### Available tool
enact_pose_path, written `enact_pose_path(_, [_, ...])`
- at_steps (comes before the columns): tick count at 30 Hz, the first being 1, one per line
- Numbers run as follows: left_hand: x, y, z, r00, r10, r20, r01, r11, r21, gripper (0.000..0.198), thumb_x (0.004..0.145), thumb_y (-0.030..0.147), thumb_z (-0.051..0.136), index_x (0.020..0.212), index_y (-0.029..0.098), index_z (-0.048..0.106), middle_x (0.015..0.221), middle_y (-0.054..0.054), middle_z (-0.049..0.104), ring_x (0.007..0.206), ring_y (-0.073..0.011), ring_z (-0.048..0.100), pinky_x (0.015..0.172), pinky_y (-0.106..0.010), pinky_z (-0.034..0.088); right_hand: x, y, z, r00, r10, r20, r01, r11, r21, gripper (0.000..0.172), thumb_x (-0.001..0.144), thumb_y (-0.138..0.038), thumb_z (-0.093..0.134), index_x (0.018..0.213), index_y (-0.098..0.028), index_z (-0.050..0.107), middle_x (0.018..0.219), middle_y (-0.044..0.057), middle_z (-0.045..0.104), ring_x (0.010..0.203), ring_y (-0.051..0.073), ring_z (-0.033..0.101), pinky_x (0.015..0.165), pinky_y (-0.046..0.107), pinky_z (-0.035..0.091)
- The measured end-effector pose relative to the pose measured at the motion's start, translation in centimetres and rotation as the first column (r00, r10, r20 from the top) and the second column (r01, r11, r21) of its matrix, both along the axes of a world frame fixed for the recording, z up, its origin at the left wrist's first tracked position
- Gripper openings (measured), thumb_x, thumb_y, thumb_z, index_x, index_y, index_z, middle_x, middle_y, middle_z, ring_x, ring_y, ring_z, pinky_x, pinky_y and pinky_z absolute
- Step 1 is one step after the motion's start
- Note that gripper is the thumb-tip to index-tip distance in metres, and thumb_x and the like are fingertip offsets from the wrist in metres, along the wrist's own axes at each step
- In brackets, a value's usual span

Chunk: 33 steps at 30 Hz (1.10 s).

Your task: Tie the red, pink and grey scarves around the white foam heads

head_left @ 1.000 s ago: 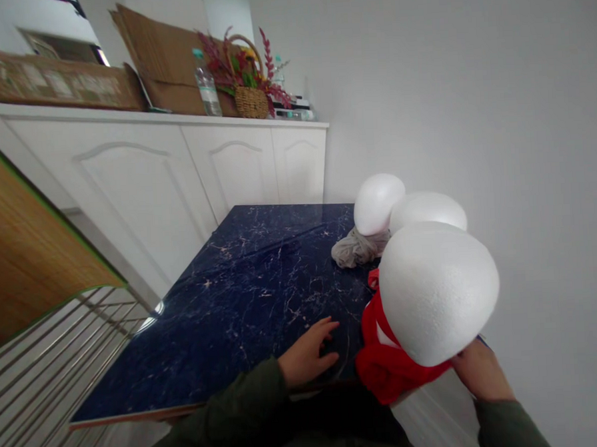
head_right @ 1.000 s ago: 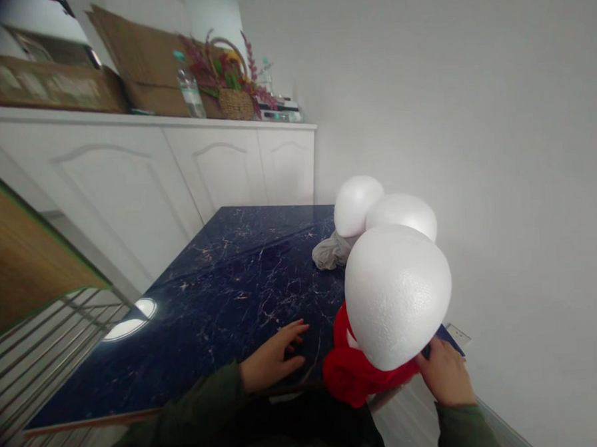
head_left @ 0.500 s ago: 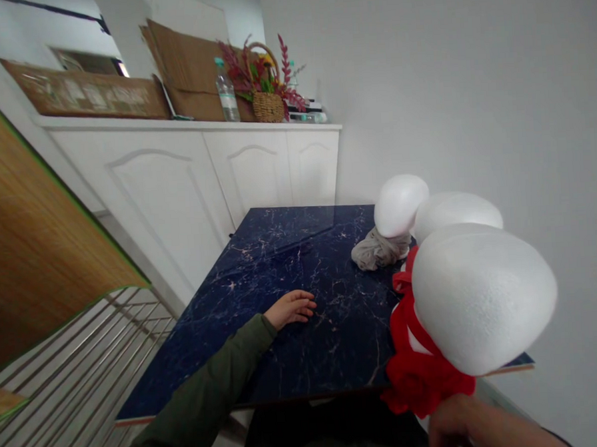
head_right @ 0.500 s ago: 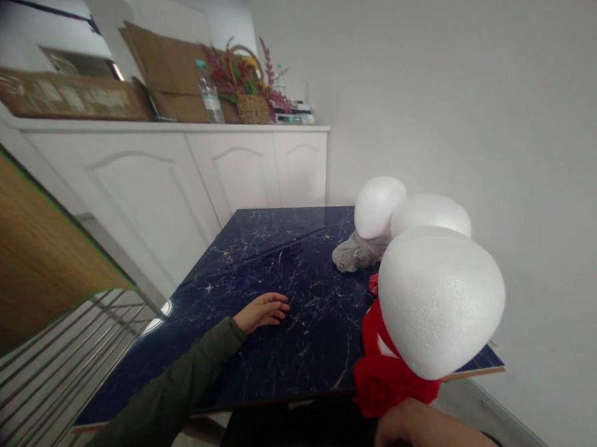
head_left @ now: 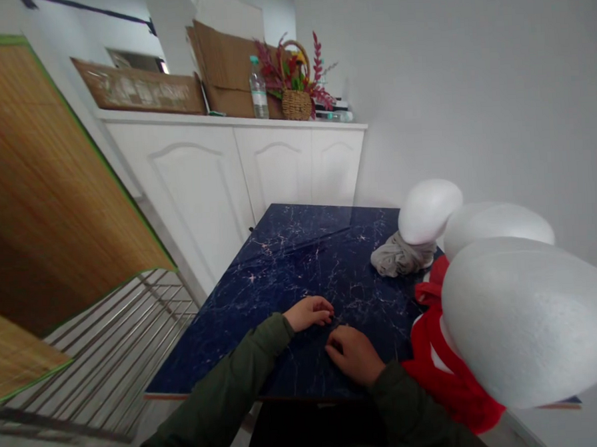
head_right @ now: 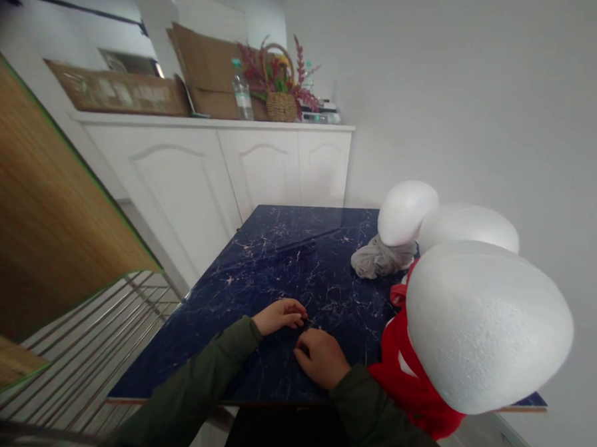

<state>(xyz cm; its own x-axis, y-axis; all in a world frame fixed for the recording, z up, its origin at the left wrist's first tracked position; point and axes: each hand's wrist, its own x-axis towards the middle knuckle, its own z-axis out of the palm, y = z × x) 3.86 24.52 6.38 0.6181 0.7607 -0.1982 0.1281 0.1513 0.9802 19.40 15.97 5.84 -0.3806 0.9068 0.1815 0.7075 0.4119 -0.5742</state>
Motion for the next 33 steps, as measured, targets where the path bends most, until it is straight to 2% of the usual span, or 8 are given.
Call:
enact_pose_path(3, [0.10,-0.13,-0.13,1.000,-0.015,-0.026,0.017,0.998,0.061,0.028,0.066,0.029,0.064,0.085,0.012,0.054,0.083,-0.004,0.060,0.068,-0.0100,0.058,0.060,-0.022,0.044,0.08,-0.69,0.00,0.998,0.044,0.037,-0.046,0.998,0.048,0.003,0.076,-0.018,0.053,0.075,-0.018,0.056,0.076,0.000,0.055,0.075,0.013,0.049,0.072,0.025,0.034])
enact_pose_path(8, [0.20,-0.10,-0.23,0.998,-0.018,-0.062,0.026,0.992,0.125,0.027,0.068,0.032,0.061,0.086,0.013,0.054,0.081,-0.003,0.059,0.067,-0.0092,0.056,0.058,-0.022,0.044,0.06,-0.60,0.15,0.996,0.061,0.062,-0.064,0.997,0.038,0.002,0.076,-0.018,0.053,0.076,-0.017,0.055,0.079,0.001,0.055,0.079,0.014,0.049,0.076,0.026,0.035])
enact_pose_path(33, [0.12,0.13,-0.15,0.998,-0.032,-0.058,0.037,0.994,0.103,0.029,0.070,0.033,0.060,0.089,0.012,0.052,0.083,-0.005,0.059,0.067,-0.0096,0.057,0.057,-0.022,0.044,0.04,-0.88,0.43,0.996,0.070,0.054,-0.072,0.997,0.033,0.005,0.077,-0.018,0.053,0.080,-0.017,0.056,0.081,0.002,0.055,0.081,0.015,0.049,0.076,0.028,0.037])
